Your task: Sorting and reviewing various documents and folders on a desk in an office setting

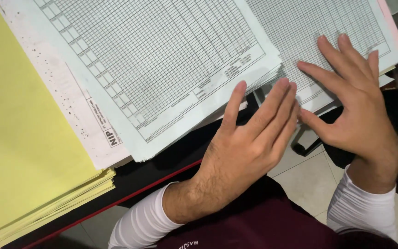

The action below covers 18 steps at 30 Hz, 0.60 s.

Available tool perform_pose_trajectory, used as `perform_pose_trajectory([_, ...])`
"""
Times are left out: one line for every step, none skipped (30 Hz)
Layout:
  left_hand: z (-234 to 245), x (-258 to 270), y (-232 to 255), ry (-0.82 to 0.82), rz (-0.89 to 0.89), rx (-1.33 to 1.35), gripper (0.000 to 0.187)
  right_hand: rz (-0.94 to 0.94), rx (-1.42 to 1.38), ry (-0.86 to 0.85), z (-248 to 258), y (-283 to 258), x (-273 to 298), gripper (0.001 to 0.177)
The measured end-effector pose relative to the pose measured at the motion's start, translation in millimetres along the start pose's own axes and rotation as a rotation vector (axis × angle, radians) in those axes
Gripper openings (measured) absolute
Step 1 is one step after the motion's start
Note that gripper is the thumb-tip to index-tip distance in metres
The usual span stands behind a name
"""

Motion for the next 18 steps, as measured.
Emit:
perform_pose_trajectory([-3,-5,1,0.002,-0.004,-0.001,0.027,-0.001,0.000,0.005,0,1,-1,0.065])
perform_pose_trajectory([-7,-10,3,-0.056,-0.006,-0.090,0.034,0.004,-0.005,0.019,0,1,0,0.066])
perform_pose_trajectory([-10,-14,5,-0.114,-0.008,-0.178,0.042,0.008,-0.010,0.033,0,1,0,0.067])
perform_pose_trajectory([-10,-18,6,-0.113,-0.009,-0.179,0.042,0.008,-0.010,0.034,0,4,1,0.067])
perform_pose_trajectory([-12,-22,6,-0.163,-0.013,-0.227,0.046,0.011,-0.013,0.040,0,6,1,0.066])
perform_pose_trajectory([-13,-25,6,-0.215,-0.015,-0.278,0.050,0.017,-0.018,0.043,-1,8,2,0.065])
perform_pose_trajectory([-15,-26,6,-0.216,-0.015,-0.280,0.050,0.018,-0.020,0.043,-1,9,2,0.065])
perform_pose_trajectory([-17,-28,7,-0.237,0.001,-0.210,0.046,0.032,-0.013,0.054,-1,10,2,0.062])
perform_pose_trajectory([-20,-29,7,-0.257,0.017,-0.141,0.043,0.045,-0.006,0.064,-1,11,2,0.059])
perform_pose_trajectory([-22,-30,8,-0.258,0.018,-0.145,0.043,0.048,-0.008,0.065,1,10,2,0.059])
perform_pose_trajectory([-23,-32,9,-0.215,0.039,-0.137,0.032,0.036,-0.022,0.065,2,9,1,0.057])
perform_pose_trajectory([-23,-33,9,-0.173,0.060,-0.129,0.022,0.024,-0.037,0.064,3,9,1,0.055])
perform_pose_trajectory([-24,-36,10,-0.174,0.061,-0.133,0.022,0.027,-0.039,0.064,6,6,1,0.055])
perform_pose_trajectory([-23,-39,10,-0.125,0.076,-0.134,0.020,0.036,-0.046,0.089,11,4,1,0.050])
perform_pose_trajectory([-23,-42,10,-0.076,0.091,-0.135,0.020,0.044,-0.054,0.114,15,1,0,0.046])
perform_pose_trajectory([-25,-45,10,-0.078,0.092,-0.139,0.020,0.047,-0.057,0.113,16,1,2,0.046])
perform_pose_trajectory([-25,-48,10,-0.020,0.117,-0.094,0.012,0.050,-0.026,0.166,18,2,5,0.044])
perform_pose_trajectory([-26,-51,9,0.039,0.142,-0.047,0.012,0.053,0.006,0.218,21,2,7,0.045])
Point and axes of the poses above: each hand's wrist, its own x-axis away from the middle knuckle, its own z-axis out of the back of the hand, y = z × x, the point moved 3 cm from there along -x, towards the middle knuckle, and after that the axes turned 9 degrees about -x, right-handed, at the moved point
